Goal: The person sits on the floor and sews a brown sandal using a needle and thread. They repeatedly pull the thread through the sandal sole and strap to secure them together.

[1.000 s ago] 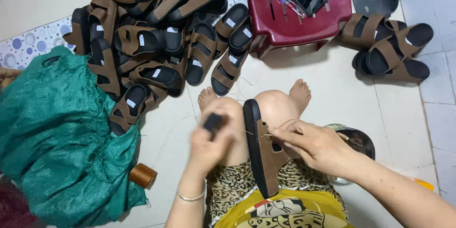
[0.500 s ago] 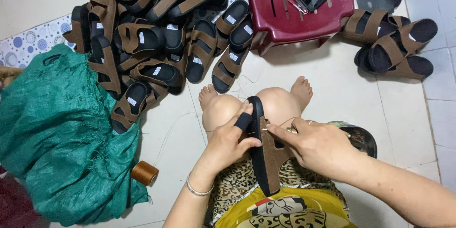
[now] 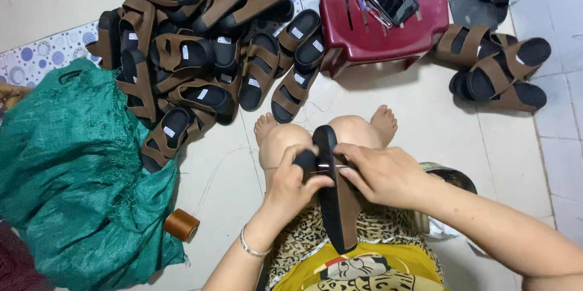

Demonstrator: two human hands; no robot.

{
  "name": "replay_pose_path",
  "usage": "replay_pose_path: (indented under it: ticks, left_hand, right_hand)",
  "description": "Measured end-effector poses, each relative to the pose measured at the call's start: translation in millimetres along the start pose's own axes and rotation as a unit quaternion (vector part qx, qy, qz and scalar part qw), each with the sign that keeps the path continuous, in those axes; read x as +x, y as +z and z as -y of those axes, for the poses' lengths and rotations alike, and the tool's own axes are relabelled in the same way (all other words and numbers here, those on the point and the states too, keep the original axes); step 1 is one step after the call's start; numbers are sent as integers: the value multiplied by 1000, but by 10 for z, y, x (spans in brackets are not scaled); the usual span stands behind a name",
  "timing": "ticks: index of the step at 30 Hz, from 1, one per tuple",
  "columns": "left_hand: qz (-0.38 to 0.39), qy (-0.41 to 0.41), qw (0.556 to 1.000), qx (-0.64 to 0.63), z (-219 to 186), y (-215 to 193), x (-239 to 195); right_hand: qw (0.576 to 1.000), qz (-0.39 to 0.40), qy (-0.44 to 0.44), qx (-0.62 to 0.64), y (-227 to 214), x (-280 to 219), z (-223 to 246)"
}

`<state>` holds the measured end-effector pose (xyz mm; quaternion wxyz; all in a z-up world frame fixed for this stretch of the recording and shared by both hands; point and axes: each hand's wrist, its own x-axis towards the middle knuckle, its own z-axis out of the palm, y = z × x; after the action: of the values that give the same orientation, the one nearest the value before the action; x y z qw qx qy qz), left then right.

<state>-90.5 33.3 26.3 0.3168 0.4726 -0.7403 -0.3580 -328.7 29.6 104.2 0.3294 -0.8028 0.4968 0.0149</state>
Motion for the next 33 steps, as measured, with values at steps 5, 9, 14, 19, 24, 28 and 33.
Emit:
replay_pose_path:
  ticks: [5,9,14,19,24,28,33]
  left_hand:
    - [71,-113,780,-611,-169,-157,-164]
    - [51,-160,809,-564,-271,-120,38]
    - [183,-124,964,-146,-533,-52,40]
    - [98,-117,983,-96,-312,-89,-21]
    - [10,-33,994,104,-329,32,-161]
    - [22,184,968,168,-612,392,-169]
    - [-25,258,922,286,-544,464,-22]
  right_hand:
    - [994,-92,-34,45,242,-183,-234]
    - [990,-133,-45,20,292,-182,-227]
    - [966,-221,-103,-81,448,-262,-298]
    - [998,-10,41,-48,33,-420,-513]
    - [955,142,247,85,-202,-634,-665]
    - [908,-58,125,395,257,-393,-455]
    - [835,-173,111,511,411,-229,-308]
